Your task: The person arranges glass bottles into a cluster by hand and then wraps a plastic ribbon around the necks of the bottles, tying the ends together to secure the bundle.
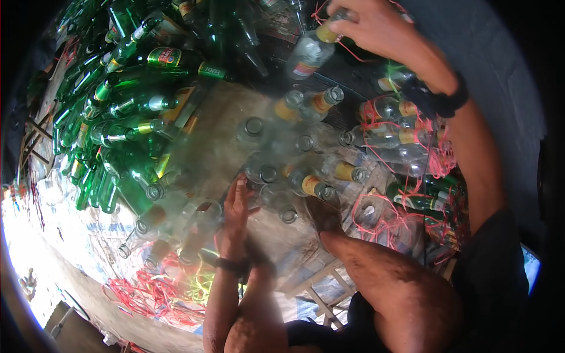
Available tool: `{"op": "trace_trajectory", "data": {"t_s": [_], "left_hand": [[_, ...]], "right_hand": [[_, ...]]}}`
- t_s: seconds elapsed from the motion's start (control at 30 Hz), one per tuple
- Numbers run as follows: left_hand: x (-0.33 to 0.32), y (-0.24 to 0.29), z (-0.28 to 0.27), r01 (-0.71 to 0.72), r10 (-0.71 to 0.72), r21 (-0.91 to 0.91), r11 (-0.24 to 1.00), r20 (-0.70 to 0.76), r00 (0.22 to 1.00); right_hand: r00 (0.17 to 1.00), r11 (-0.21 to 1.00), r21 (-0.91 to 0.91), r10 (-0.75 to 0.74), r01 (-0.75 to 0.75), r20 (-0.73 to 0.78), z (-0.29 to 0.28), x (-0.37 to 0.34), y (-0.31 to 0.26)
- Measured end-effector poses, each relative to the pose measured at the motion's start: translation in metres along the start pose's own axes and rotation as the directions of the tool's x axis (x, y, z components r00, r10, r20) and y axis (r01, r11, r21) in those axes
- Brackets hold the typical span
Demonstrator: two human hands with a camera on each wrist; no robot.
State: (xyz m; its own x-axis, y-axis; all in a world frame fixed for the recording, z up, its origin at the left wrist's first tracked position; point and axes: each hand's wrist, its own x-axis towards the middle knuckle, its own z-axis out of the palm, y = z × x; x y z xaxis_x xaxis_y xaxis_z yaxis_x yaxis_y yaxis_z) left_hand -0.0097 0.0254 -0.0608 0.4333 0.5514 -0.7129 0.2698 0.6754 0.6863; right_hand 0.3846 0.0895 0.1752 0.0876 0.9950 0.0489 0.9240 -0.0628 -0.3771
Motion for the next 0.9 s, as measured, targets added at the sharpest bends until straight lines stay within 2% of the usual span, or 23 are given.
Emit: {"op": "trace_trajectory", "data": {"t_s": [0.07,0.13,0.17,0.23,0.3,0.4,0.53,0.63,0.7,0.77,0.83,0.87,0.9], "left_hand": [[0.0,-0.001,-0.001,-0.006,0.007,0.014,1.0,-0.016,1.0],[-0.001,-0.001,0.0,-0.009,0.01,0.018,1.0,-0.016,1.0],[-0.002,-0.001,0.0,-0.015,0.016,0.022,1.0,-0.021,1.0],[-0.003,0.0,0.0,-0.024,0.025,0.029,0.999,-0.014,1.0],[-0.005,0.003,0.0,-0.035,0.036,0.037,0.999,-0.006,0.999],[-0.01,0.007,-0.001,0.004,-0.003,0.085,0.996,-0.014,1.0],[-0.014,0.01,-0.006,-0.015,0.011,0.146,0.989,0.032,0.999],[-0.02,0.016,-0.008,-0.004,-0.008,0.199,0.98,0.063,0.998],[-0.023,0.022,-0.009,0.007,-0.025,0.22,0.976,0.08,0.996],[-0.028,0.026,-0.009,-0.032,-0.001,0.249,0.968,0.132,0.991],[-0.029,0.019,-0.018,-0.047,0.007,0.236,0.971,0.164,0.986],[-0.03,0.017,-0.021,-0.08,0.04,0.214,0.974,0.186,0.982],[-0.035,0.022,-0.021,-0.071,0.028,0.222,0.972,0.188,0.982]], "right_hand": [[1.0,0.998,-0.057,0.007,-0.008,-0.009,0.008,-0.018,0.046],[0.998,0.982,-0.182,0.056,-0.055,0.0,0.003,-0.031,0.048],[0.998,0.981,-0.182,0.06,-0.059,0.001,0.001,-0.039,0.046],[0.981,0.969,-0.164,0.192,-0.184,0.038,-0.003,-0.052,0.047],[0.98,0.967,-0.166,0.2,-0.195,0.013,-0.002,-0.062,0.048],[0.954,0.936,-0.22,0.294,-0.273,0.065,0.0,-0.073,0.048],[0.971,0.952,-0.215,0.233,-0.217,0.053,0.016,-0.088,0.062],[0.96,0.932,-0.265,0.274,-0.248,0.065,0.014,-0.093,0.064],[0.965,0.933,-0.286,0.25,-0.218,0.081,0.014,-0.094,0.074],[0.989,0.937,-0.328,0.141,-0.117,0.049,0.018,-0.098,0.086],[0.989,0.93,-0.351,0.137,-0.109,0.056,0.02,-0.098,0.088],[0.915,0.92,-0.187,0.373,-0.343,0.156,-0.008,-0.094,0.028],[0.779,0.821,-0.047,0.557,-0.569,0.288,-0.04,-0.089,-0.03]]}}
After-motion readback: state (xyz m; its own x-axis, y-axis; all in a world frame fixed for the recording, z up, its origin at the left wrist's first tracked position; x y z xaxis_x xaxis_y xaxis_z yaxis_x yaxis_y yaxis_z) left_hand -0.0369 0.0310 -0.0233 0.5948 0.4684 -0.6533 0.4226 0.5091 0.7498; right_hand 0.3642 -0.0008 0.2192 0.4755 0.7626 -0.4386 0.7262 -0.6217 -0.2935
